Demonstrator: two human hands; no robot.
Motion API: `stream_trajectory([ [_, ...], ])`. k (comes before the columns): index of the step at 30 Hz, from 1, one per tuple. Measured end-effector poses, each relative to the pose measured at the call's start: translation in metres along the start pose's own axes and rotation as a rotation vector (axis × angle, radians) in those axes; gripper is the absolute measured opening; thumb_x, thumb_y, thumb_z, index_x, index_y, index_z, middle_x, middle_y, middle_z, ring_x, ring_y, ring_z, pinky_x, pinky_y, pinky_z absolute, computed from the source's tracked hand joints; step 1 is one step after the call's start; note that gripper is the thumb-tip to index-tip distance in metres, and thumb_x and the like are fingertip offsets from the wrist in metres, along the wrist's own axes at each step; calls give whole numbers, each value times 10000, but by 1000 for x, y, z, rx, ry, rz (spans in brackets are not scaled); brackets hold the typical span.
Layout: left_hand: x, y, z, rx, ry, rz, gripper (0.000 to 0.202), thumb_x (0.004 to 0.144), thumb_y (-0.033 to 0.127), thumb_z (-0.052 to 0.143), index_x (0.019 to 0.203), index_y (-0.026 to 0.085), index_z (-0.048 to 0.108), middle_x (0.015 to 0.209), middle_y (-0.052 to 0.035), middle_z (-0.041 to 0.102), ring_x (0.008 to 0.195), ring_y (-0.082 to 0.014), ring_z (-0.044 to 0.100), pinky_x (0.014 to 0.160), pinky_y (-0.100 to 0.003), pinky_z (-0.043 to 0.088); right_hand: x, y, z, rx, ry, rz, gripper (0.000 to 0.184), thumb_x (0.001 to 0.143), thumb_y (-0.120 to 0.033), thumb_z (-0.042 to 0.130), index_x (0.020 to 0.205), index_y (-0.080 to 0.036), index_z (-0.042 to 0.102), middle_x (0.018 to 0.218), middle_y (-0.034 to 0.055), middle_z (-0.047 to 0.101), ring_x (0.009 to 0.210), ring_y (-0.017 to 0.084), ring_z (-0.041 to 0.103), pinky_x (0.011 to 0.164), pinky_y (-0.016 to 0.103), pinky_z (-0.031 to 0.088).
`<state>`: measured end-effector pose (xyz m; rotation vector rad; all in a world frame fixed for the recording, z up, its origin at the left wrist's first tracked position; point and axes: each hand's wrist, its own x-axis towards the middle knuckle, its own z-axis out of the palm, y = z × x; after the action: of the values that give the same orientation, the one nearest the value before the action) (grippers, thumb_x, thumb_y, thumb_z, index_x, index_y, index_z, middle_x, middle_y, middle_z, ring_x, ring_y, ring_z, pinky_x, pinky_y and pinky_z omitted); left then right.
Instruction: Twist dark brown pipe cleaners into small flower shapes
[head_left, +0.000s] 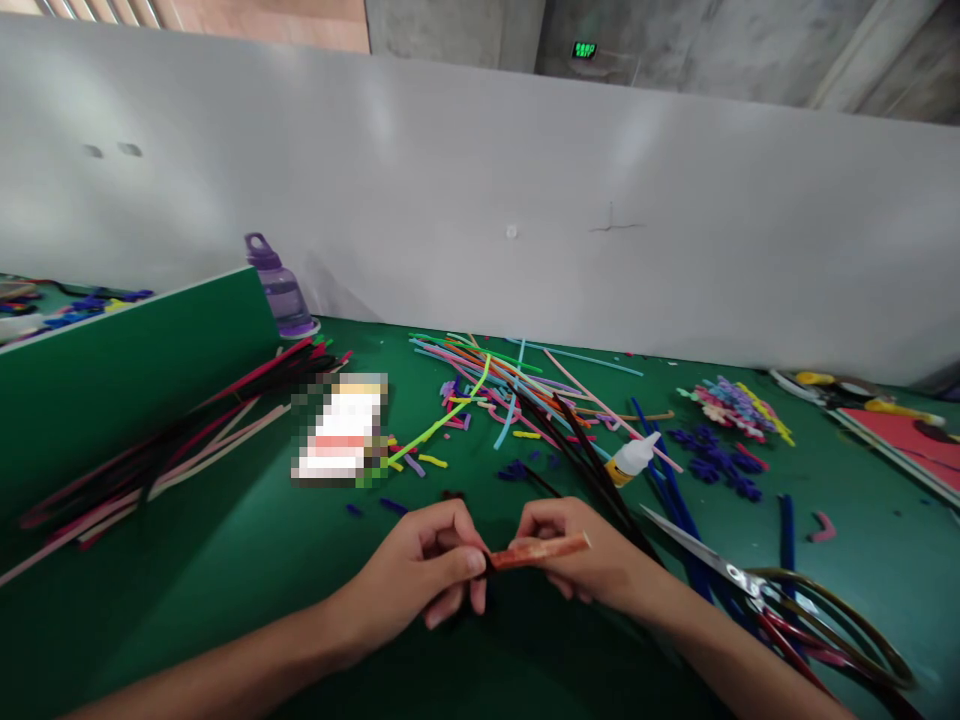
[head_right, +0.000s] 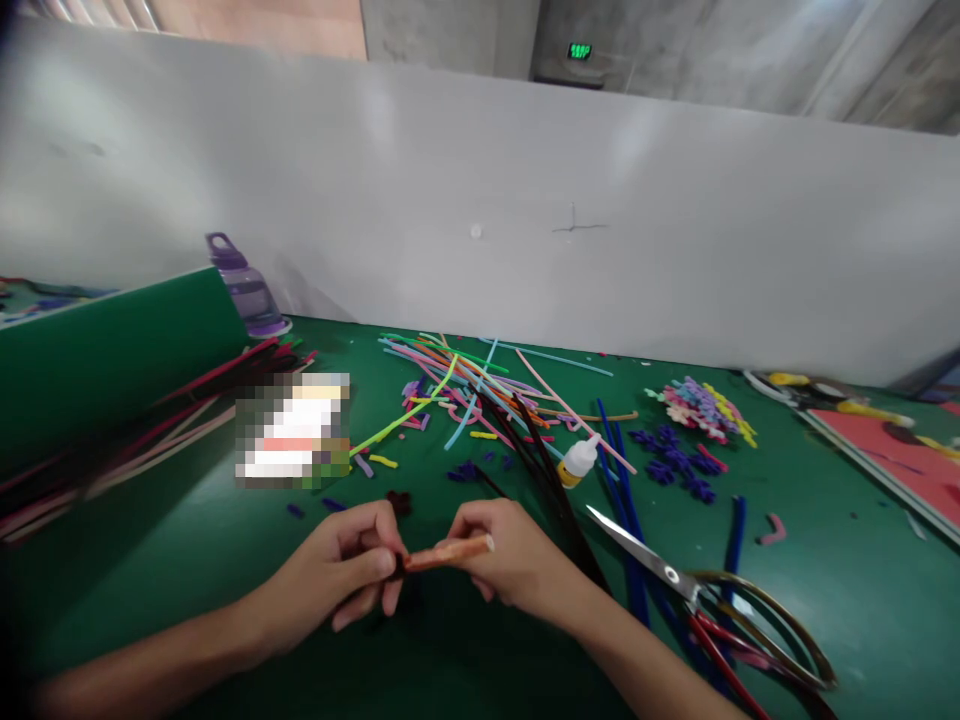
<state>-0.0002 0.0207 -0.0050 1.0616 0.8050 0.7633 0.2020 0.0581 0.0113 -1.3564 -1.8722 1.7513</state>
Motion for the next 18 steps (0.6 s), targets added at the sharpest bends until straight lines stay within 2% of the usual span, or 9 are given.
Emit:
stream_trajectory([
  [5, -5, -3, 7, 189, -53, -74, 128, 751, 204, 617, 729, 145, 505, 587, 3, 633, 335, -20, 379, 333, -126, 265, -2, -5, -1, -62, 57, -105, 165, 736, -264, 634, 662, -134, 564, 500, -67, 429, 465, 51, 366, 436, 166, 265],
  [9, -6, -4, 9, 335, -67, -63, 136, 754, 237, 630, 722, 151, 531, 586, 20, 616, 354, -25, 396, 349, -123, 293, -13, -17, 8, -110, 136, -152, 152, 749, -236, 619, 646, -137, 568, 556, -45, 485, 543, 72, 416, 495, 175, 307],
  [13, -5, -4, 10, 422, -53, -43, 136, 769, 239, 622, 704, 153, 539, 574, 25, 603, 357, -30, 397, 346, -123, 283, -27, -23, 20, -288, 219, -164, 162, 778, -218, 591, 630, -158, 566, 543, -40, 538, 507, 75, 447, 469, 183, 288],
  [16, -6, -2, 10, 473, -56, -1, 140, 791, 233, 599, 694, 150, 543, 546, 35, 569, 369, -34, 398, 359, -121, 281, -36, -19, 29, -538, 271, -323, 163, 822, -244, 558, 673, -181, 583, 575, -25, 604, 511, 97, 521, 478, 207, 295],
  [18, -6, -2, 10, 504, -58, 26, 80, 810, 206, 564, 756, 148, 566, 555, 39, 557, 382, -35, 402, 376, -120, 288, -39, -15, 33, -727, 287, -465, 150, 843, -236, 518, 725, -178, 592, 603, 0, 637, 520, 127, 577, 478, 232, 299],
])
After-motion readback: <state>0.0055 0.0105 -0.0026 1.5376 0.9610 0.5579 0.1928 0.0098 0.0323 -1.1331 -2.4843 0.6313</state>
